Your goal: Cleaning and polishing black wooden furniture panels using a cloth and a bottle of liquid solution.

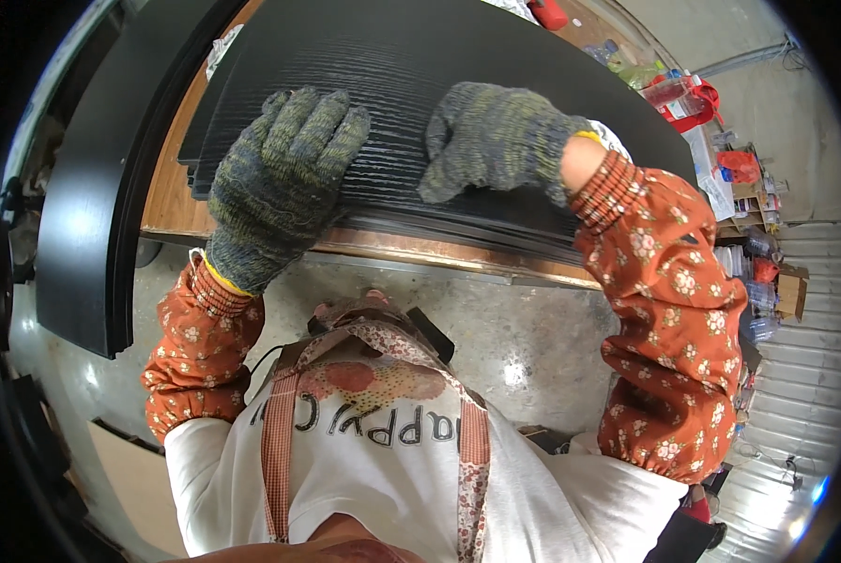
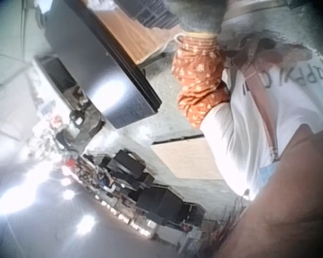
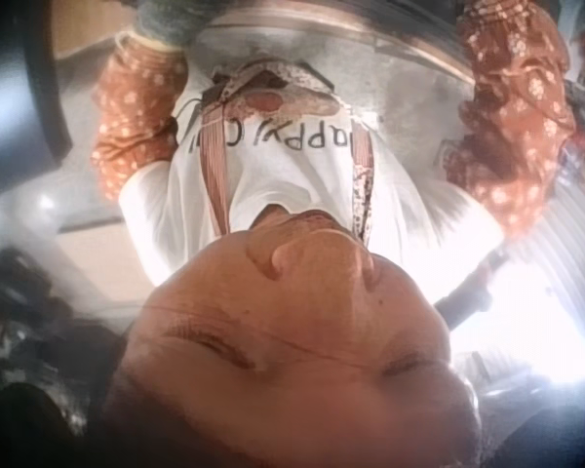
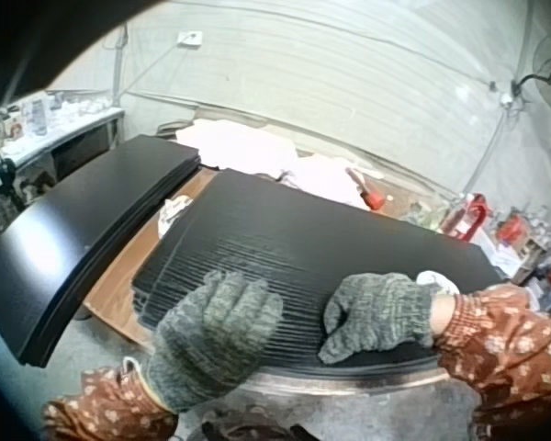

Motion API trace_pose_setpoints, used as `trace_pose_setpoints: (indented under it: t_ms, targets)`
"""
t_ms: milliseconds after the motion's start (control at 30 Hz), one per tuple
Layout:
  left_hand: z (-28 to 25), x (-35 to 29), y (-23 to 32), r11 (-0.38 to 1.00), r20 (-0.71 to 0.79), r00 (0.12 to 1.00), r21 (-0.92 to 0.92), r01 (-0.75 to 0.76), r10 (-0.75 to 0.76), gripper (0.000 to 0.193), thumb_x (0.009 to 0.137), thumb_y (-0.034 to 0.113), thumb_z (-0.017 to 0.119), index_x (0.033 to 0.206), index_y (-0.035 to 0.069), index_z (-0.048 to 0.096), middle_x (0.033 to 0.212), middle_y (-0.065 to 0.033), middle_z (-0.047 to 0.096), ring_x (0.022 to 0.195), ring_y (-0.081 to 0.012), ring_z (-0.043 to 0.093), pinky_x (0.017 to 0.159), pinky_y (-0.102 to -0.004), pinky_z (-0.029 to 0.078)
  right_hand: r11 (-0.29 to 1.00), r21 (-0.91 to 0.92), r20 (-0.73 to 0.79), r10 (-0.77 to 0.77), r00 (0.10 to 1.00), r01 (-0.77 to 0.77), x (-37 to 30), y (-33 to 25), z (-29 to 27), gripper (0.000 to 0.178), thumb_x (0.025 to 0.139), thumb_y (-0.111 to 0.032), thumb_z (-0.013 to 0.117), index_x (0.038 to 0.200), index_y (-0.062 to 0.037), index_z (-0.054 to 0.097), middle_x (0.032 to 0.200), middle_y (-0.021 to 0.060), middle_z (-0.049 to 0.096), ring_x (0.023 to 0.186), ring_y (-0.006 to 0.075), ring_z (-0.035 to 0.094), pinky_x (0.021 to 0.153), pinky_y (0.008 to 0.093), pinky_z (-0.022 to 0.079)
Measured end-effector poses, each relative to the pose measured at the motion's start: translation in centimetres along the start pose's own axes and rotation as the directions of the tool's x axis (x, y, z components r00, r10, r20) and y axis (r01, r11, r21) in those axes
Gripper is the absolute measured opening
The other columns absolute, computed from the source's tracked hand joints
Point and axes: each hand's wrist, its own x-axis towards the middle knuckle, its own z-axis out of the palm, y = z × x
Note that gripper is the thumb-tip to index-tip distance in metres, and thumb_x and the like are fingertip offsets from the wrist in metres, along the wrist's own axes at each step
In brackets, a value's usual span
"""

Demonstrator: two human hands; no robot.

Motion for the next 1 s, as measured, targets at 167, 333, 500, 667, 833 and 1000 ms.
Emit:
trace_pose_setpoints:
  t_ms: [167,333,500,667,833,1000]
  targets:
    - [-0.5,0.1,0.0,0.997,0.047,0.997,-0.051,0.061,-0.059,0.045,0.072,0.008,0.060,0.117,0.011,0.055,0.119,-0.0072,0.056,0.111,-0.0272,0.054,0.096,-0.0422,0.045,0.998,0.045,0.149,0.032,0.988,-0.039,0.4,0.6,-0.6,0.038,0.060,-0.039,0.082,0.079,-0.0086,0.071,0.071,0.0072,0.066,0.067,0.0211,0.063,0.065,0.0333,0.050]
    - [0.3,-0.4,0.1,0.999,-0.054,0.997,0.003,0.049,-0.048,0.047,0.071,0.010,0.061,0.118,0.012,0.055,0.120,-0.0068,0.055,0.112,-0.0270,0.053,0.097,-0.0421,0.045,1.000,-0.021,0.075,-0.017,0.997,0.019,0.7,-0.3,-0.1,0.042,0.061,-0.043,0.081,0.085,-0.0096,0.071,0.075,0.0070,0.066,0.070,0.0220,0.063,0.067,0.0340,0.050]
    - [-0.3,0.1,0.1,0.998,0.037,0.998,-0.037,0.056,-0.055,0.045,0.073,0.011,0.060,0.118,0.012,0.055,0.121,-0.0064,0.055,0.113,-0.0269,0.053,0.098,-0.0423,0.044,0.991,-0.086,0.069,0.108,0.992,-0.102,-1.3,-0.9,-1.6,0.036,0.066,-0.041,0.077,0.085,-0.0108,0.070,0.071,0.0062,0.064,0.072,0.0228,0.064,0.069,0.0362,0.051]
    - [-0.6,-0.2,0.3,0.997,0.042,0.997,-0.010,0.071,-0.070,0.045,0.075,0.012,0.061,0.120,0.012,0.055,0.122,-0.0065,0.055,0.114,-0.0271,0.052,0.098,-0.0428,0.044,0.921,-0.388,-0.548,-0.215,0.808,-0.019,-5.3,12.4,-1.0,0.042,0.078,-0.024,0.071,0.115,-0.0091,0.060,0.103,0.0128,0.065,0.094,0.0259,0.063,0.085,0.0343,0.048]
    - [-0.5,1.1,0.7,0.998,0.087,0.996,0.054,0.022,-0.027,0.047,0.076,0.016,0.061,0.122,0.011,0.054,0.122,-0.0077,0.055,0.115,-0.0276,0.051,0.101,-0.0435,0.041,0.868,0.478,-0.589,0.431,0.684,-0.136,-7.7,12.5,6.4,0.053,0.082,-0.037,0.066,0.128,-0.0123,0.053,0.110,0.0155,0.064,0.102,0.0276,0.061,0.092,0.0373,0.045]
    - [-1.9,1.0,0.3,0.999,0.172,0.985,0.051,0.003,-0.011,0.049,0.078,0.021,0.061,0.125,0.010,0.052,0.127,-0.0079,0.053,0.117,-0.0285,0.051,0.102,-0.0434,0.040,0.977,-0.082,-0.752,-0.191,0.631,0.198,-3.0,2.5,7.7,0.049,0.075,-0.032,0.073,0.115,-0.0084,0.060,0.114,0.0129,0.060,0.109,0.0303,0.054,0.096,0.0400,0.043]
